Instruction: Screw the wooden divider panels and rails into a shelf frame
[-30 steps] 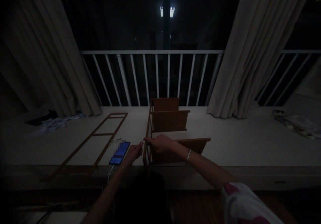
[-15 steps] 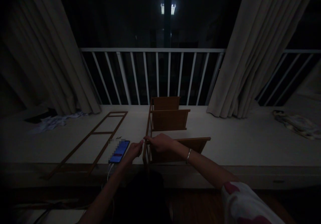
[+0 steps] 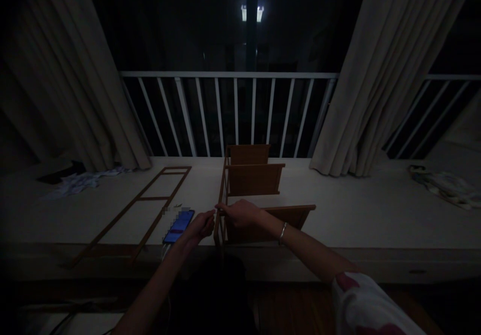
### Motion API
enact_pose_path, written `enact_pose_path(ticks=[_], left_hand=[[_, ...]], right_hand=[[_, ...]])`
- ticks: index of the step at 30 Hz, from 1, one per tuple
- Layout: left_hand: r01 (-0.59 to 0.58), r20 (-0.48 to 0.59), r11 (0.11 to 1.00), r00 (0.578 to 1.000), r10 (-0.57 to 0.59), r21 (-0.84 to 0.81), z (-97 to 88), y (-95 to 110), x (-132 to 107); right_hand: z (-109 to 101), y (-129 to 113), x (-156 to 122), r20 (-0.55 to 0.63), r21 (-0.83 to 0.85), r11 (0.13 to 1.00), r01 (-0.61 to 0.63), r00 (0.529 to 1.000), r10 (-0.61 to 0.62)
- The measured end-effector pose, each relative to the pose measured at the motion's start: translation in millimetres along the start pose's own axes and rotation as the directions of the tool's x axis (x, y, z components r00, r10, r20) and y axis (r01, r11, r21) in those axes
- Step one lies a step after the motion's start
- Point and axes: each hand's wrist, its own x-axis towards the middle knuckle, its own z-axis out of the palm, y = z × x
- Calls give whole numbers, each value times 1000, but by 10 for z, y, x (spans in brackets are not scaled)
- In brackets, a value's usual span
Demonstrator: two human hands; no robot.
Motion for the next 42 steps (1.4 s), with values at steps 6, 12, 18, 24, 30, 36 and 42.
enact_pose_path(ticks=[6,12,18,24,30,36,42], left_hand=[[31,79,995,997,-23,-95,-5,-17,3],[-39,-199,999,979,35,-20,113,-29,-50],[-120,-255,993,960,118,7,143,-80,-24],[-217,-231,969,943,239,115,103,-150,0],[-228,-203,936,936,287,269,52,-152,18],[-335,-180,809,866,466,483,10,-176,13],[-370,-179,759,829,530,536,3,-198,2]], right_hand=[[-14,-11,-10,-1,-6,1000,-20,1000,20],[17,3,-9,-47,4,1000,5,999,-5],[-12,0,-4,-7,12,1000,-4,1000,4],[-20,-5,-7,-15,7,1000,7,1000,-7],[-10,-8,-6,-26,5,1000,7,1000,-7],[-36,-20,12,9,-15,1000,-16,1000,16],[-47,-35,11,7,-5,1000,-17,1000,17]])
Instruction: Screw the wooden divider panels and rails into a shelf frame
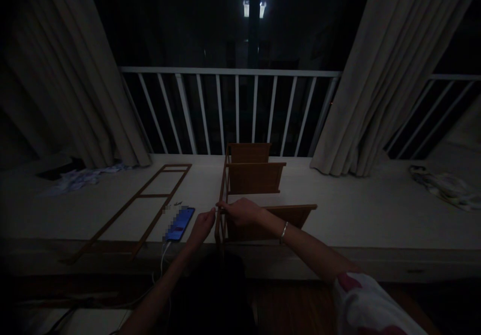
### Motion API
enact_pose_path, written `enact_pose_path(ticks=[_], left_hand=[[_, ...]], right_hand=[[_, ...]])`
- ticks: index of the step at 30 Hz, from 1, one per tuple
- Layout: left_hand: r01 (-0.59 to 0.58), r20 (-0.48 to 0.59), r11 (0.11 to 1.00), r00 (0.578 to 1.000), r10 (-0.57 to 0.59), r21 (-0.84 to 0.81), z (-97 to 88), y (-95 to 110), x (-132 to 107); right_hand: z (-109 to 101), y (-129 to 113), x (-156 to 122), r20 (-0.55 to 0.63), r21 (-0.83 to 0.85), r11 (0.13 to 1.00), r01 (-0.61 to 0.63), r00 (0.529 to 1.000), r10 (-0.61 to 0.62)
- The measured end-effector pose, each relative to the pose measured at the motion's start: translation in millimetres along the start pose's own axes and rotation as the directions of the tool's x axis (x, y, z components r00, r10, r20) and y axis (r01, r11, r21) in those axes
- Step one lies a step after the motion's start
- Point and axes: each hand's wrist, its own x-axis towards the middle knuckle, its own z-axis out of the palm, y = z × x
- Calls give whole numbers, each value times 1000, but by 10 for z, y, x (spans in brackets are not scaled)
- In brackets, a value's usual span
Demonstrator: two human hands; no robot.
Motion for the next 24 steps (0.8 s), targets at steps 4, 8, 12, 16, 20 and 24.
enact_pose_path(ticks=[4,8,12,16,20,24], left_hand=[[-25,-29,1000,999,25,-2,16,3,-17],[-28,-42,1000,999,27,-2,27,14,-29],[-42,-76,999,996,44,18,32,1,-42],[-27,-91,1000,995,27,-3,40,-10,-51],[-25,-67,995,998,19,-91,48,10,-25],[129,-30,970,990,-138,-205,37,9,29]], right_hand=[[14,7,5,-3,-4,1000,6,1000,-6],[14,8,10,3,9,1000,4,1000,-4],[-2,-1,6,17,36,999,-13,1000,12],[8,6,1,23,23,999,-22,1000,21],[35,31,-8,2,6,1000,-4,1000,4],[53,47,-9,-20,19,1000,17,1000,-16]])
